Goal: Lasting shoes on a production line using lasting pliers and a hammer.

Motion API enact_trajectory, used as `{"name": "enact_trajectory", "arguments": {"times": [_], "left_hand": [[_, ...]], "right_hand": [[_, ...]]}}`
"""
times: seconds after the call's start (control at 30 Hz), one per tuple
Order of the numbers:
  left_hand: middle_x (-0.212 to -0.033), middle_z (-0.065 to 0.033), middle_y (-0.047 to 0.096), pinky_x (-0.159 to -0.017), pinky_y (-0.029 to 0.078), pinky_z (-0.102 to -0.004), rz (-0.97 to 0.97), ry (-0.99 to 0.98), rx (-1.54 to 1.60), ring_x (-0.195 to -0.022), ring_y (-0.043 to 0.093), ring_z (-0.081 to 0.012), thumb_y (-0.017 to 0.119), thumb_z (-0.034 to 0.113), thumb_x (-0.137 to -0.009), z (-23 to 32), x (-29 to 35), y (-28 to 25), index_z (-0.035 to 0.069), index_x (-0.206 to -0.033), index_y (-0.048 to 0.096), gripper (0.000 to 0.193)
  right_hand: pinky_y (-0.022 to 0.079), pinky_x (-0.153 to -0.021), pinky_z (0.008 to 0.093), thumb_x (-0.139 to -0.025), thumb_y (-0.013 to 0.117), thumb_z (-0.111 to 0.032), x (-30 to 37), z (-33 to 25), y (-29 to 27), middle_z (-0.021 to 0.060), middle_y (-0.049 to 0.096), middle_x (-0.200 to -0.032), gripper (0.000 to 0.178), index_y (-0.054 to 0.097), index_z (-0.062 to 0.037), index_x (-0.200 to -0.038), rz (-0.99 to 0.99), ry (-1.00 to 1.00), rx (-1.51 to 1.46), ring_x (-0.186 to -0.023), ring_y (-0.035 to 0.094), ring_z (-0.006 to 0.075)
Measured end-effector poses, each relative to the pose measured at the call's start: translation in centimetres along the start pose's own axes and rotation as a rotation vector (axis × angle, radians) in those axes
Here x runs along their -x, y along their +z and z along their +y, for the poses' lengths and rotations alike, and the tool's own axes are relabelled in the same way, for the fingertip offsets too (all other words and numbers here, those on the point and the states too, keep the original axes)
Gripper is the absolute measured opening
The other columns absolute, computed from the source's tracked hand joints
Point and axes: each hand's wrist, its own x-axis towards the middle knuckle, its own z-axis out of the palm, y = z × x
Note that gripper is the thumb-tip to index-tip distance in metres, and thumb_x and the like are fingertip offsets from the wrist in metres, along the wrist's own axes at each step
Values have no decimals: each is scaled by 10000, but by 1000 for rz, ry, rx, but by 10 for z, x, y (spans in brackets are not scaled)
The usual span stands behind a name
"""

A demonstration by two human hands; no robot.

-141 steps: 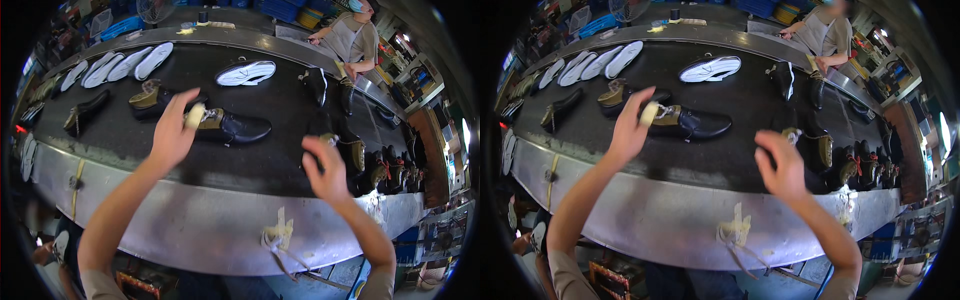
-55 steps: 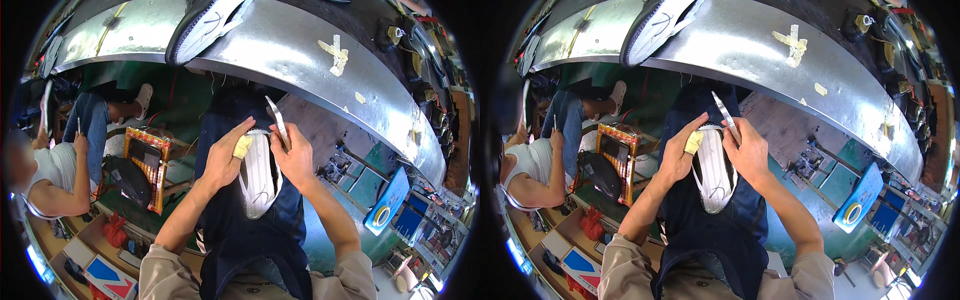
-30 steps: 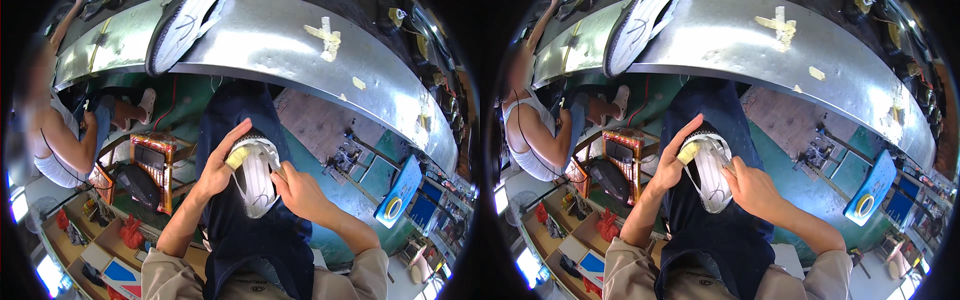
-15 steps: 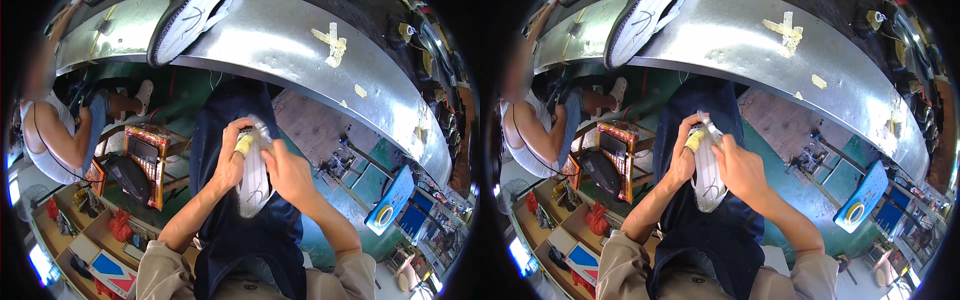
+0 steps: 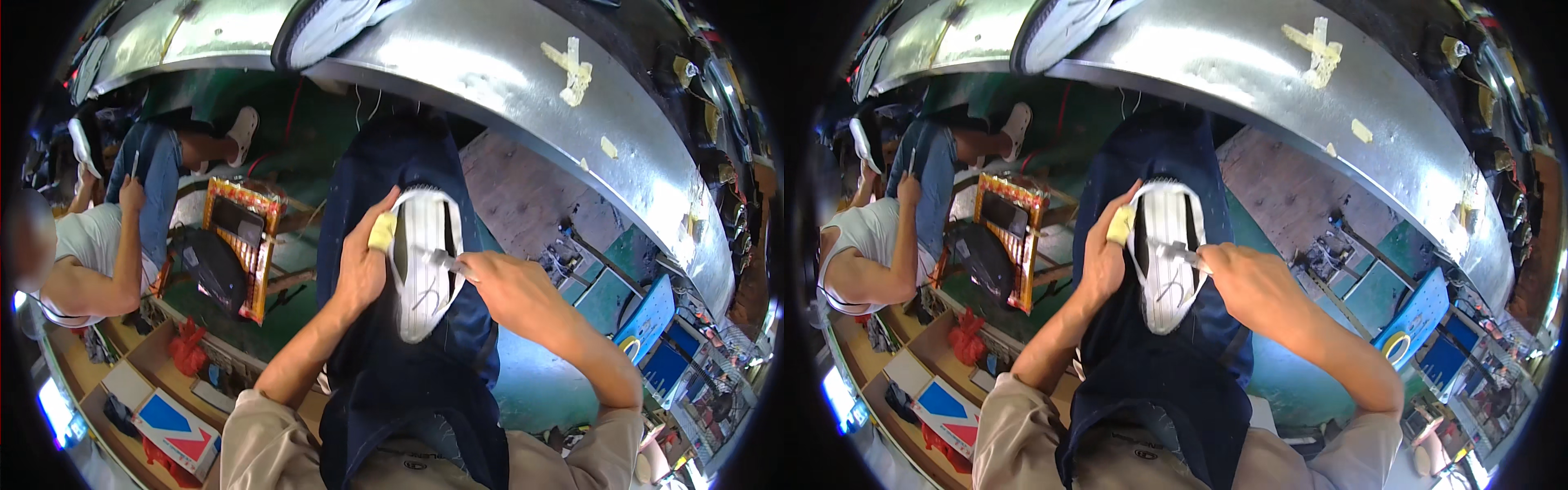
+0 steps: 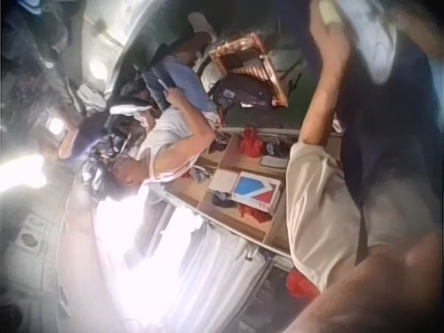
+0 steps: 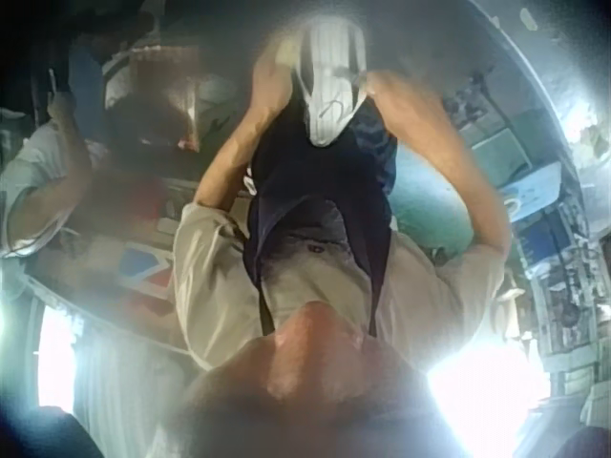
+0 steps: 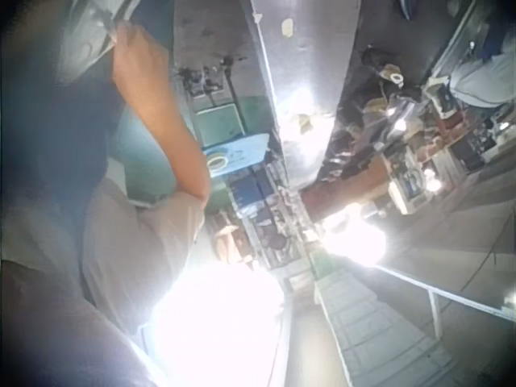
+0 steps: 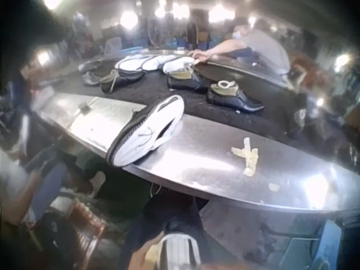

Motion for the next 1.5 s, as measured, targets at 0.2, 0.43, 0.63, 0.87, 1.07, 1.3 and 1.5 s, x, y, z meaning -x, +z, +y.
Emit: {"name": "enact_trajectory", "arguments": {"times": [0.2, 0.43, 0.63, 0.87, 1.07, 1.3, 1.5], "left_hand": [[-1604, -149, 464, -1247, 262, -339, -84, -123, 456, -1500, 404, -234, 385, -2, -1039, -17, 13, 7, -7, -1524, 480, 494], [-1542, -136, 502, -1249, 266, -358, 42, -828, 834, -1473, 405, -225, 387, 185, -1131, -13, 98, 11, 8, -1548, 428, 455], [-1521, -122, 537, -1205, 355, -441, -103, -802, 985, -1396, 508, -276, 433, 444, -1100, -18, 76, -12, 13, -1527, 450, 606], [-1255, -147, 661, -1034, 489, -368, -31, -811, 483, -1163, 629, -212, 565, 312, -1065, -25, 57, 6, -40, -1365, 528, 463], [-1228, -203, 668, -971, 508, -359, -76, -598, 80, -1109, 640, -206, 608, 400, -1048, 3, 59, 20, -97, -1363, 510, 597], [-1417, -255, 579, -1137, 398, -380, -36, -245, 83, -1342, 548, -312, 564, 326, -1067, -35, 105, 28, -84, -1583, 225, 742], [-1311, -415, 571, -1004, 490, -507, -72, -350, -417, -1177, 611, -537, 469, 426, -1078, -13, 101, 26, -2, -1637, 79, 804]], "right_hand": [[566, -638, 432, -964, 598, -116, 5, -12, 17, 139, 672, -782, 103, 577, -31, -909, -376, -248, 34, -753, 720, 335], [553, -615, 477, -1032, 567, -213, 28, -39, 20, 204, 696, -766, 249, 582, 11, -924, -411, 93, -52, -695, 710, 382], [524, -590, 526, -1026, 595, -230, 18, -46, 81, 224, 678, -754, 261, 556, 13, -939, -264, 175, -216, -700, 682, 435], [569, -625, 315, -1046, 608, -295, 29, -27, 72, 103, 722, -801, 331, 663, 20, -1132, -496, 747, -1179, -740, 737, 174], [559, -577, 404, -1026, 642, -358, 55, -31, 60, 144, 716, -772, 374, 611, 3, -932, -285, 61, 55, -677, 728, 288], [536, -631, 461, -1053, 578, -392, 41, -25, 37, 138, 710, -696, 380, 610, -42, -907, -639, 633, -648, -642, 698, 361], [508, -578, 511, -1040, 611, -335, 22, 8, 14, 223, 648, -684, 354, 545, -8, -921, -198, 123, -80, -659, 664, 441]]}}
